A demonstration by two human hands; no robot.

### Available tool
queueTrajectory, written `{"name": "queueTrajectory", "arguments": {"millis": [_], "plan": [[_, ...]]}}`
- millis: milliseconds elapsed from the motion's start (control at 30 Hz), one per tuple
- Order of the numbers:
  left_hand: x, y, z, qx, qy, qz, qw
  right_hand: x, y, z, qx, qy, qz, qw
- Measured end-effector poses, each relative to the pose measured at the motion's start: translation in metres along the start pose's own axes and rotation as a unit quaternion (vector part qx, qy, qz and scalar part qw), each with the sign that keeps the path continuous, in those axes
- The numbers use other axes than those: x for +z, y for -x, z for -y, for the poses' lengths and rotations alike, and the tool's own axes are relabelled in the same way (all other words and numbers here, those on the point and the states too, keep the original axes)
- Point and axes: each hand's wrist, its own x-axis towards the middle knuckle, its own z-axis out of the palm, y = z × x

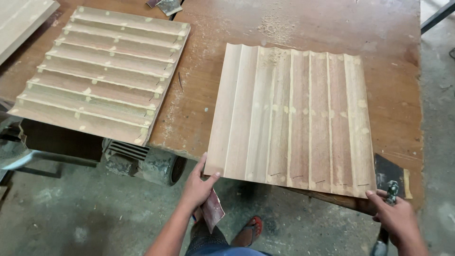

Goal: The person sands a corrugated wooden board using a sanding block, moving it back and forth along the grooves. They then use a brush to sweep away the dust and continue sanding the board's surface.

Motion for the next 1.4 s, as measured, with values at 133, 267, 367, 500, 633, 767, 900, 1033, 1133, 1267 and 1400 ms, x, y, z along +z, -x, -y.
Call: {"name": "queueTrajectory", "arguments": {"millis": [133,267,367,500,633,767,900,1033,1133,1267,1400], "plan": [[-0.002,-0.013,0.008,0.039,-0.024,-0.007,0.999,-0.010,-0.033,0.012,0.001,0.126,0.043,0.991],[-0.011,-0.003,-0.008,0.016,-0.105,0.015,0.994,-0.001,-0.013,0.097,-0.134,0.144,0.013,0.980],[-0.015,0.018,-0.024,0.017,-0.191,-0.005,0.982,0.030,-0.002,0.147,-0.210,0.226,0.027,0.951],[-0.017,0.042,-0.045,0.034,-0.179,-0.013,0.983,0.069,-0.034,0.158,-0.404,0.297,0.023,0.865],[0.000,0.039,-0.032,0.135,-0.120,-0.015,0.983,0.085,0.068,0.153,-0.383,0.212,0.022,0.899],[0.031,0.034,-0.030,0.275,0.101,0.029,0.956,0.137,0.154,0.086,-0.283,0.013,0.316,0.906],[0.038,0.028,-0.047,0.333,0.143,0.120,0.924,0.189,0.185,0.042,-0.079,-0.222,0.464,0.854],[0.037,-0.045,-0.073,0.494,0.036,0.138,0.858,0.188,0.170,0.015,-0.166,-0.217,0.354,0.894],[0.033,-0.082,-0.091,0.527,-0.217,0.103,0.816,0.178,0.170,-0.010,-0.172,-0.067,0.198,0.963],[0.006,-0.058,-0.074,0.514,-0.520,0.281,0.622,0.173,0.193,-0.007,-0.143,-0.017,0.045,0.989],[-0.023,-0.042,-0.034,0.624,-0.403,0.344,0.575,0.197,0.207,0.005,-0.241,0.066,0.037,0.968]]}}
